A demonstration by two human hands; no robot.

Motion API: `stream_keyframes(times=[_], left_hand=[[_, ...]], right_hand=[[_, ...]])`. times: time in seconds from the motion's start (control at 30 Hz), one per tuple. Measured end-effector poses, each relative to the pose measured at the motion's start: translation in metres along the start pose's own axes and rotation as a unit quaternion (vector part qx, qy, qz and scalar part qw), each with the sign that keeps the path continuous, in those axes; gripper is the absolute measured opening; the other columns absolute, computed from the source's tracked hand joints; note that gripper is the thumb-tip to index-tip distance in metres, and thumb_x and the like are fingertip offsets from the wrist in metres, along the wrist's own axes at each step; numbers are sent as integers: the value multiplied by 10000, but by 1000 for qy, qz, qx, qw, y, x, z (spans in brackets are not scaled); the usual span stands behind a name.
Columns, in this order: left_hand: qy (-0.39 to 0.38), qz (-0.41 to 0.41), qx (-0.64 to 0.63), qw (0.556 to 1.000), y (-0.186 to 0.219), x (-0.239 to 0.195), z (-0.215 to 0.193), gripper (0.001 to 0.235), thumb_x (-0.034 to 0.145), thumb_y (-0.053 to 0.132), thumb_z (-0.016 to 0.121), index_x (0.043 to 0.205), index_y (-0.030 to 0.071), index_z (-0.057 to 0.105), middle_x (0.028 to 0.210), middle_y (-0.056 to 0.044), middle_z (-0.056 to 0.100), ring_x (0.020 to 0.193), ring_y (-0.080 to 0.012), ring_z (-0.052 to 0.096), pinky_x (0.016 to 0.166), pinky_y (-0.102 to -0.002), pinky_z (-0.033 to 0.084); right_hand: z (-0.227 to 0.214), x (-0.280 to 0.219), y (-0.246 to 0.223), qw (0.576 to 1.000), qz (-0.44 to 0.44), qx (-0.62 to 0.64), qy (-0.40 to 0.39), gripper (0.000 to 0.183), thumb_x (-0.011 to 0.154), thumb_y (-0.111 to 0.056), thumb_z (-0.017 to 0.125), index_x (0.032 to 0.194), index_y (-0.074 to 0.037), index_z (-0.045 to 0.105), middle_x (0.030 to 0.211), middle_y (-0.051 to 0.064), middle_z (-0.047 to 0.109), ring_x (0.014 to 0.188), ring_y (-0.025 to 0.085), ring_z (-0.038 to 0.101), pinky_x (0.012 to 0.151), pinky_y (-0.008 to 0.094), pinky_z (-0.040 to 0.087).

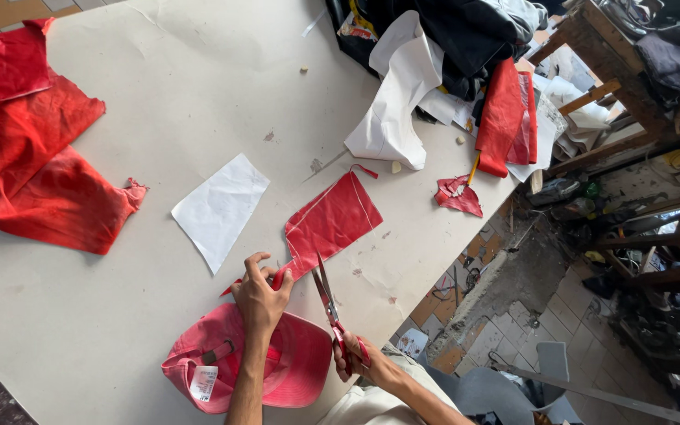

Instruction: The person uses a paper pattern to mark and cut a piece of red fabric with scissors. They align the pattern, trace the outline with chalk, and then cut along the marked lines to produce a fabric piece.

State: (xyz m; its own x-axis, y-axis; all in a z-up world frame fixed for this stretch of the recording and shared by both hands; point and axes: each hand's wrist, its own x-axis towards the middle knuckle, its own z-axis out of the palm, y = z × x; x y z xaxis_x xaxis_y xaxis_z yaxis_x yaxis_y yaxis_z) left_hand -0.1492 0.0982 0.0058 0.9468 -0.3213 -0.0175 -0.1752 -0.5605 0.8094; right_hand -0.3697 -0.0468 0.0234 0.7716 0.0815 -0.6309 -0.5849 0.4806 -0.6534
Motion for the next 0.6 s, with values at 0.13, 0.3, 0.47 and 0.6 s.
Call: stream_keyframes(times=[0.13,0.3,0.47,0.6], left_hand=[[-30,25,12,999,-2,2,-7,654,817,321,807,1321,115,444,865,-32,770,1005,-217,699,940,-486,374],[-192,22,58,979,-3,13,-30,964,633,295,922,1423,234,374,1216,6,664,1191,-213,579,1023,-516,362],[-240,184,104,948,-14,11,-59,1203,441,279,990,1471,286,367,1446,-15,495,1293,-273,472,1059,-524,355],[-193,208,113,952,-19,13,-49,1024,607,370,945,1459,240,393,1369,42,547,1221,-232,534,1019,-507,407]], right_hand=[[0,13,-8,998,32,-58,17,562,1004,-641,451,910,-95,546,766,20,591,720,164,634,701,296,529],[6,13,-8,998,39,-41,10,501,1012,-596,505,918,-106,551,753,18,591,690,164,622,671,306,525],[13,10,-6,999,38,-38,8,491,1022,-578,532,932,-95,548,773,13,589,711,155,622,710,302,545],[18,15,-10,999,29,-40,21,473,1020,-553,544,917,-91,547,739,23,580,676,162,616,682,309,542]])
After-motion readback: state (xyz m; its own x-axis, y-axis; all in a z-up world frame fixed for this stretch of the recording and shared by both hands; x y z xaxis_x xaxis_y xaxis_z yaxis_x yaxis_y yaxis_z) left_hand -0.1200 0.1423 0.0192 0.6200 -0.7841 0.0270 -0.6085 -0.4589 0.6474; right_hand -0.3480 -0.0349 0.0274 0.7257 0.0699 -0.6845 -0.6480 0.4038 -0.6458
